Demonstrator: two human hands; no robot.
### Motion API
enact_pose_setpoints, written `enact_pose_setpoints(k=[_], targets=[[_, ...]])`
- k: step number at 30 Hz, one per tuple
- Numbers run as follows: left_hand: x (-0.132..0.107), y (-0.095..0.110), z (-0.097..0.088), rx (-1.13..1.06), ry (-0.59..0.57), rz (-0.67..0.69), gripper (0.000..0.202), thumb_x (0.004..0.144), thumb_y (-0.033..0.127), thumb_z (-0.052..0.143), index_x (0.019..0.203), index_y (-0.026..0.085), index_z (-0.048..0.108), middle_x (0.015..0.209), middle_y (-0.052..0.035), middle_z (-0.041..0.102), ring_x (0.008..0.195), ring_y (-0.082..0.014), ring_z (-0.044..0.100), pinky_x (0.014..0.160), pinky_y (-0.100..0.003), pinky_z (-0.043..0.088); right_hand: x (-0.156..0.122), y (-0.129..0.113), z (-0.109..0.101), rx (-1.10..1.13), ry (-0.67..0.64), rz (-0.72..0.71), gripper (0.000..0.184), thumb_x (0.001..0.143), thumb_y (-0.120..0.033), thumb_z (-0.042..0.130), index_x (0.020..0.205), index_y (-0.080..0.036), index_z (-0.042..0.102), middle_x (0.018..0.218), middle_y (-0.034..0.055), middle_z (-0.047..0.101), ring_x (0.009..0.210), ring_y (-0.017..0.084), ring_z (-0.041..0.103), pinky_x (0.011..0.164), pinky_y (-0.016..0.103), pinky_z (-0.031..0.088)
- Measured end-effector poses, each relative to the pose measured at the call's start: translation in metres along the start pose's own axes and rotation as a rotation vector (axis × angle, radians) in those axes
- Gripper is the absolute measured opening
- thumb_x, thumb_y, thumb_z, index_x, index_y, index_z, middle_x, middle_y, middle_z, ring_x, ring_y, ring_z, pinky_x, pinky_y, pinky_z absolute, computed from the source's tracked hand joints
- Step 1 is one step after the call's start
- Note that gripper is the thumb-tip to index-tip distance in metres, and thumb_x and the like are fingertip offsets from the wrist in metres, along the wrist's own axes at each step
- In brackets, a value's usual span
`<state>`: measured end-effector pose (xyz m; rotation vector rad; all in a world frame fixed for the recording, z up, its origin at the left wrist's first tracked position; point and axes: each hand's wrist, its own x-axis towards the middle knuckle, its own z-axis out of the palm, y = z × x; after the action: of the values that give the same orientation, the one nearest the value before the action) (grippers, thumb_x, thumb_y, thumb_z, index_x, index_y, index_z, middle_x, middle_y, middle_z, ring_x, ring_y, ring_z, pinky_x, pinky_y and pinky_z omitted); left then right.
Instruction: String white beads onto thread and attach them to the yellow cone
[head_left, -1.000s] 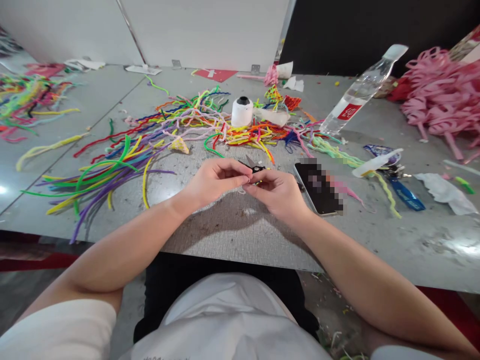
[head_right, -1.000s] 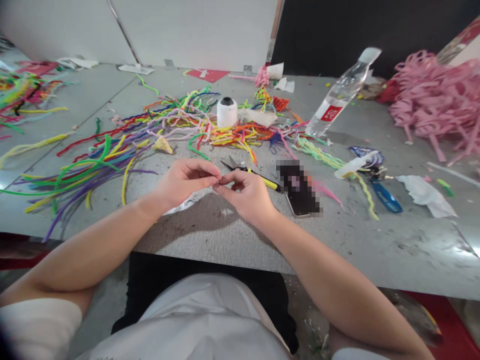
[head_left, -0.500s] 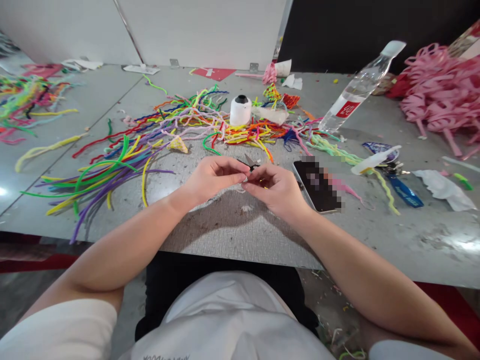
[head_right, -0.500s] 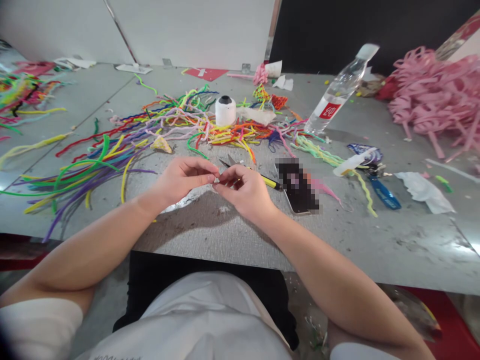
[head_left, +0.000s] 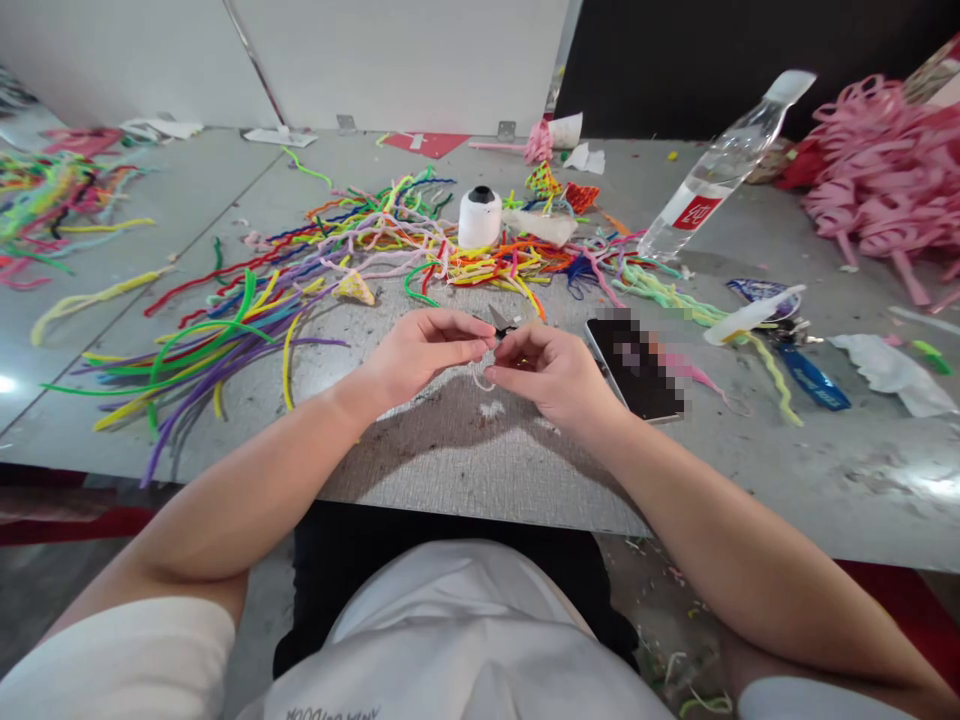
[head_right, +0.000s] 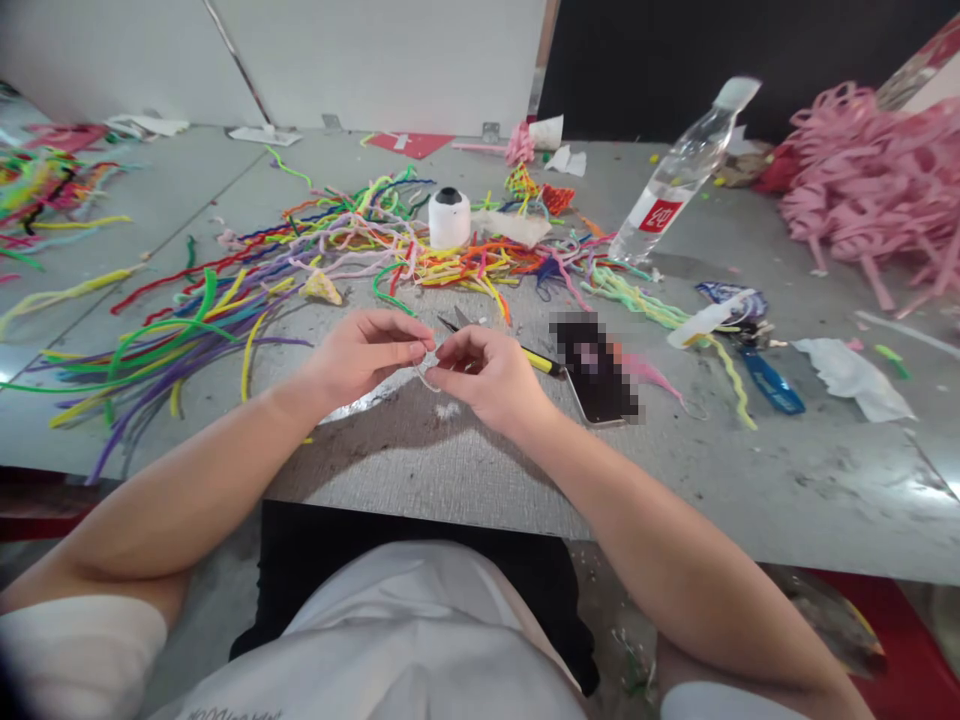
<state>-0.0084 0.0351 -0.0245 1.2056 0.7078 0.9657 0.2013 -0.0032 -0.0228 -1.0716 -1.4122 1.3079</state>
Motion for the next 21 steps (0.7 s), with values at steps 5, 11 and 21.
enact_pose_setpoints(k=[5, 11, 21], targets=[[0.0000, 0.0016, 0.0012, -0.014, 0.036, -0.022, 0.029, 0.068, 0.029, 0.103, 0.092, 0.022, 0.090, 0.093, -0.0038, 0.086, 0.084, -0.0133, 0.076, 0.081, -0.028, 0.058, 0.0001, -0.0037, -0.0015, -0.079, -0.002, -0.003, 0.029, 0.073, -0.042, 0.091, 0.084, -0.023, 0.072, 0.080, 0.0015, 0.073, 0.072, 0.018, 0.064, 0.069, 0.036, 0.052], [0.0006, -0.0021, 0.0009, 0.012, 0.045, -0.043, 0.026, 0.068, 0.027, 0.102, 0.090, 0.022, 0.089, 0.089, -0.0022, 0.085, 0.081, -0.0118, 0.074, 0.079, -0.027, 0.056, -0.0021, -0.0032, 0.0005, -0.330, 0.023, -0.153, 0.012, 0.082, -0.034, 0.076, 0.079, -0.023, 0.071, 0.081, 0.0027, 0.074, 0.073, 0.017, 0.062, 0.066, 0.035, 0.047], [-0.0002, -0.0004, 0.0047, 0.002, 0.030, -0.040, 0.026, 0.068, 0.027, 0.102, 0.089, 0.022, 0.089, 0.089, -0.0029, 0.085, 0.079, -0.0120, 0.074, 0.078, -0.028, 0.056, -0.0041, -0.0049, 0.0009, -0.188, 0.018, -0.061, 0.017, 0.083, -0.038, 0.077, 0.075, -0.024, 0.069, 0.071, -0.0004, 0.066, 0.061, 0.014, 0.051, 0.057, 0.032, 0.038]])
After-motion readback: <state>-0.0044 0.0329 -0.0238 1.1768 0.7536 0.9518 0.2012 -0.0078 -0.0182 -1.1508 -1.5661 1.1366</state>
